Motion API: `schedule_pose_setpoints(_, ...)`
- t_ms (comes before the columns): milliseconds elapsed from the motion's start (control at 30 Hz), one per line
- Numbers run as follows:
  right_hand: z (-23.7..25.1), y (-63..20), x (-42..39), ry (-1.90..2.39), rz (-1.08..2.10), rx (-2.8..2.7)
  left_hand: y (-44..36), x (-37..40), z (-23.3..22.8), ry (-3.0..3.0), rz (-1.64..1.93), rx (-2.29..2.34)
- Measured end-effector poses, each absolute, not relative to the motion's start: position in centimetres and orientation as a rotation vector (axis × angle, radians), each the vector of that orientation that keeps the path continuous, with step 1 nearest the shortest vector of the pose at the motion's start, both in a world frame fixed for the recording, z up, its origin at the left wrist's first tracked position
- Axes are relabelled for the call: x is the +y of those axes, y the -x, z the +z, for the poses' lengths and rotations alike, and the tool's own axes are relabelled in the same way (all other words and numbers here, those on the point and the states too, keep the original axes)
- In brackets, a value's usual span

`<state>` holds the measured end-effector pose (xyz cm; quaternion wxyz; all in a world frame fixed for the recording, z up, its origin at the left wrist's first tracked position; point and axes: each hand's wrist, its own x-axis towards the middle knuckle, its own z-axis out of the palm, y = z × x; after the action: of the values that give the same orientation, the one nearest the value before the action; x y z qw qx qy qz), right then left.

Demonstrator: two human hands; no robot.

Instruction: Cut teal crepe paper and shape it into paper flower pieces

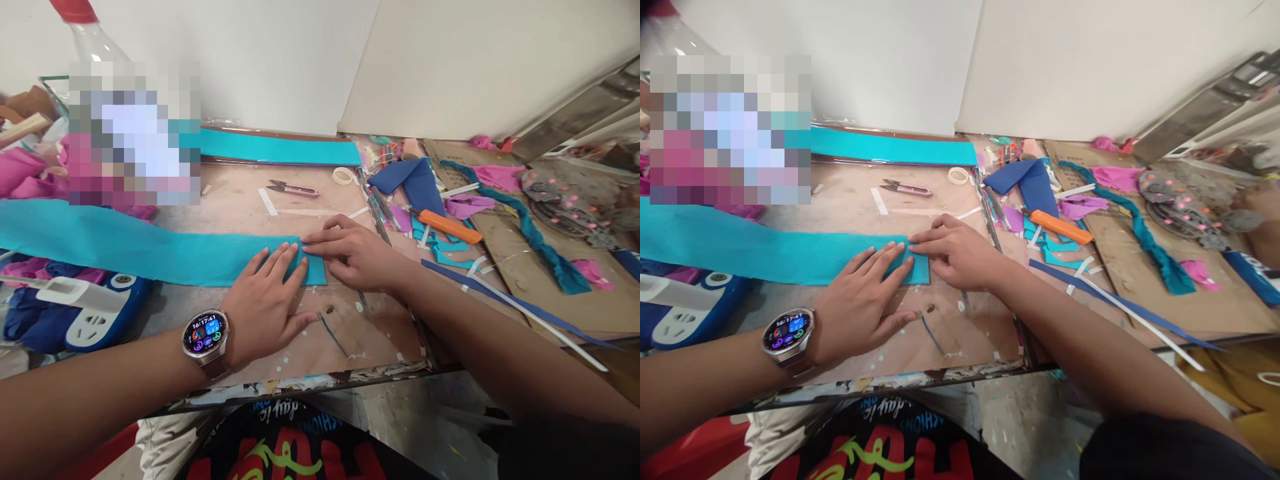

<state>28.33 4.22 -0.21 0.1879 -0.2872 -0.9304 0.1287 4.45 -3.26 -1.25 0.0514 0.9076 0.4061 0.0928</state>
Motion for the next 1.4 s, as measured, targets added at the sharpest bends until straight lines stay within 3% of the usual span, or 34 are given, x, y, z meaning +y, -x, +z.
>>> schedule_pose_setpoints(367, 0.5, -28.4, 3.6, 0.832, 0.216, -2.789, -4.4, -3.3, -1.3, -2.757, 0.282, 1.245)
schedule_pose_setpoints(1100, 0.1, -28.1, 3.4, 0.898, 0.281, -2.685, -4.4, -3.2, -1.2, -2.75, 0.263, 1.221)
schedule_pose_setpoints(1400, 0.0, -27.1, 3.8, 0.942, 0.457, -2.564, -4.5, -3.1, -1.2, -2.766, 0.268, 1.219)
